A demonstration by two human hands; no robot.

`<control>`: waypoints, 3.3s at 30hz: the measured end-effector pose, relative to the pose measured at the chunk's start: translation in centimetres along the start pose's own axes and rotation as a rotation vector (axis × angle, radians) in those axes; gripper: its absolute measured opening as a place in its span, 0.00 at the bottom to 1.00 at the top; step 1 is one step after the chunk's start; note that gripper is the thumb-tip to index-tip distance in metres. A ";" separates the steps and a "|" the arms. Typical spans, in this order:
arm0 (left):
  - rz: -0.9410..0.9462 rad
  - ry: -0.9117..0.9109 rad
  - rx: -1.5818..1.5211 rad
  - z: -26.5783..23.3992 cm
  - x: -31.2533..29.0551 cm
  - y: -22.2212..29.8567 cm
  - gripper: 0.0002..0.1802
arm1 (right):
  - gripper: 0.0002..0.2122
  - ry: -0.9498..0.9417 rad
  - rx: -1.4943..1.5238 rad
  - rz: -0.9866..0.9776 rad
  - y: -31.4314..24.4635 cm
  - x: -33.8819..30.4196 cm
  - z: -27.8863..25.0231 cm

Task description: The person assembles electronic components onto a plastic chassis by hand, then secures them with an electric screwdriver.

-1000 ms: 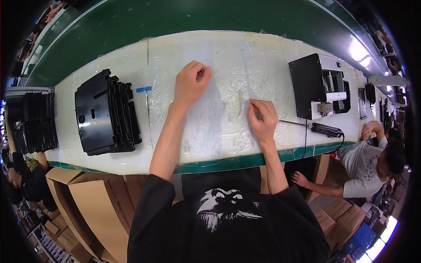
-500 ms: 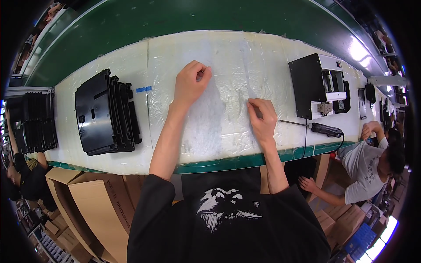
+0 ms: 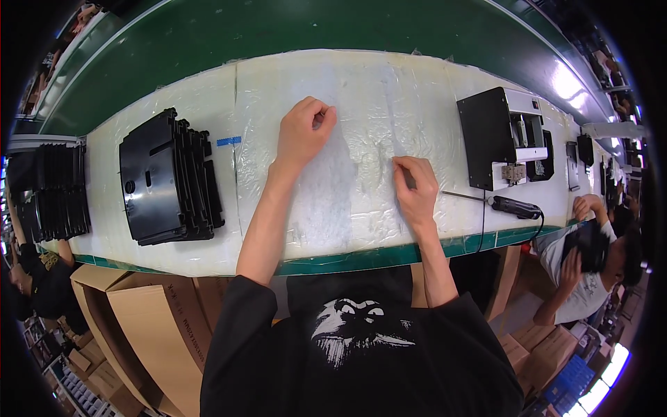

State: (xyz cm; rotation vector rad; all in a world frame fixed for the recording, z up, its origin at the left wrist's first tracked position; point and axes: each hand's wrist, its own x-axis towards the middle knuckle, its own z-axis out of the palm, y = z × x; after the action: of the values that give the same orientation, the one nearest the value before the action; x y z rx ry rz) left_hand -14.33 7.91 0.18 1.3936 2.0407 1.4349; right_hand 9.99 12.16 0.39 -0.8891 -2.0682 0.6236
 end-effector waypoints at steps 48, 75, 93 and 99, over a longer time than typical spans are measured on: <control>-0.007 -0.012 -0.003 -0.1 0.0 0.2 0.10 | 0.07 -0.356 -0.062 -0.050 -1.3 3.2 -0.3; -0.002 -0.019 0.019 0.0 -0.1 -0.1 0.11 | 0.09 -0.282 -0.033 -0.069 -5.1 -3.8 -1.0; 0.001 -0.006 -0.005 0.0 -0.1 0.1 0.10 | 0.09 -0.170 -0.181 -0.095 -3.0 -1.2 0.0; 0.008 -0.004 -0.002 -0.1 -0.1 0.0 0.10 | 0.10 -0.174 -0.210 -0.118 -2.8 -0.7 0.3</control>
State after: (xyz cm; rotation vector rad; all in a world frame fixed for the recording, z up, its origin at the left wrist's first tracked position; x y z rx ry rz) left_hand -14.34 7.81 0.18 1.4036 2.0331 1.4364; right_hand 9.00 9.84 1.78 -0.8467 -2.3571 0.4389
